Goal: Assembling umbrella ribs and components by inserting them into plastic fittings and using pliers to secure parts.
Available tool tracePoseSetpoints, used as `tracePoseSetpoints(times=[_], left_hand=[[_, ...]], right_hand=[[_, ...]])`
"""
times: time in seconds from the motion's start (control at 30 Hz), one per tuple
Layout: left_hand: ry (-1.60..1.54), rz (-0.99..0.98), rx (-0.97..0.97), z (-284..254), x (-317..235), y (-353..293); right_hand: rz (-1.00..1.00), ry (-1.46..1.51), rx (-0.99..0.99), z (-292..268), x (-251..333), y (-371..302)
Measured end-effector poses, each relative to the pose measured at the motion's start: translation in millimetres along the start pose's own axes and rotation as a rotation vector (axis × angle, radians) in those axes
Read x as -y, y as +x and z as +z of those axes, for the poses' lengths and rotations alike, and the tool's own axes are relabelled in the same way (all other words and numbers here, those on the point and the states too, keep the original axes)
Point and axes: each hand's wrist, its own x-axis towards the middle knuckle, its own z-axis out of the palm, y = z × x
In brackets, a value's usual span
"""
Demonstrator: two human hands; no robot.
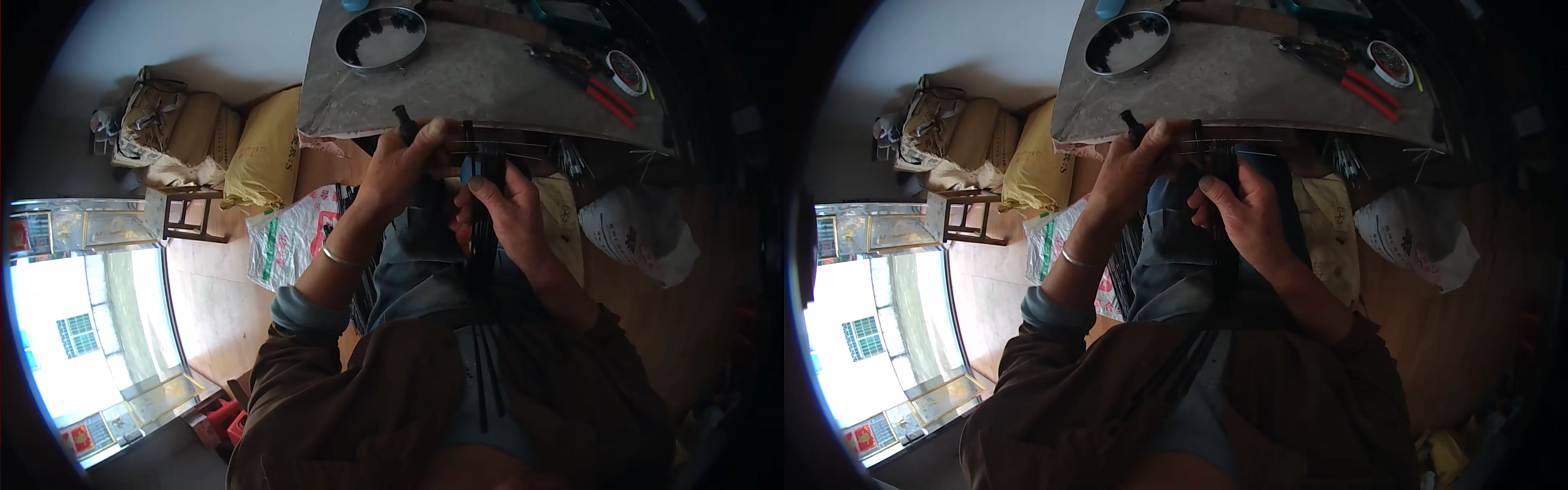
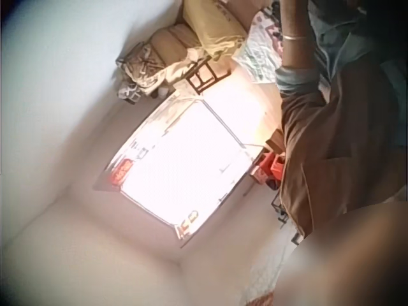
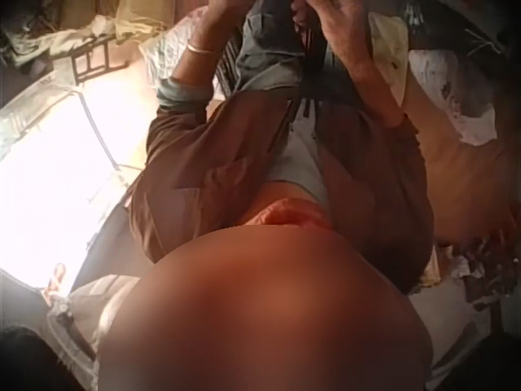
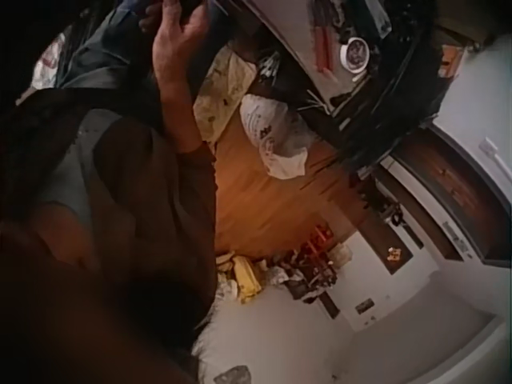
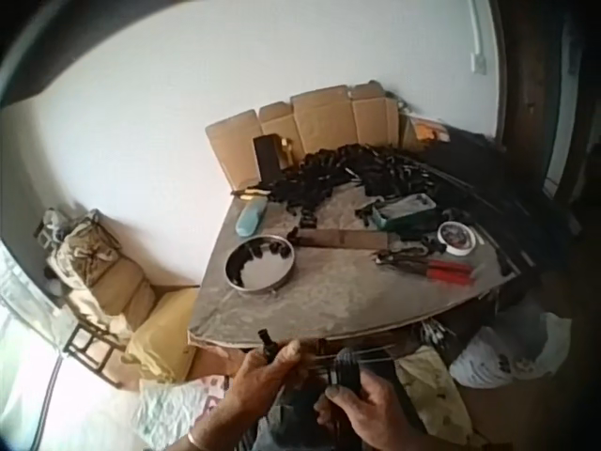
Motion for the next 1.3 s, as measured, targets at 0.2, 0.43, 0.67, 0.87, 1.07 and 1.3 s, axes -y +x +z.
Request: tracePoseSetpoints(times=[0.2,0.43,0.67,0.87,1.07,1.3], left_hand=[[0.065,-0.049,-0.097,16.5,9.9,-14.5],[-0.22,-0.072,-0.128,24.2,14.1,-17.8],[-0.322,-0.099,-0.121,27.0,19.9,-21.6],[-0.436,-0.069,-0.019,24.5,25.4,-19.9],[-0.328,-0.02,-0.066,35.2,22.6,-23.0],[-0.499,-0.028,0.0,27.6,31.3,-23.7]], right_hand=[[-0.055,0.032,-0.009,4.9,-1.2,0.6],[-0.154,-0.395,0.064,-16.7,-4.8,7.6],[-0.004,-0.174,0.155,-21.7,-1.1,8.9],[0.194,0.04,0.179,-27.0,-2.6,11.3],[0.249,0.058,0.159,-24.0,2.2,10.6],[0.341,0.142,0.275,-36.2,-11.2,15.8]])
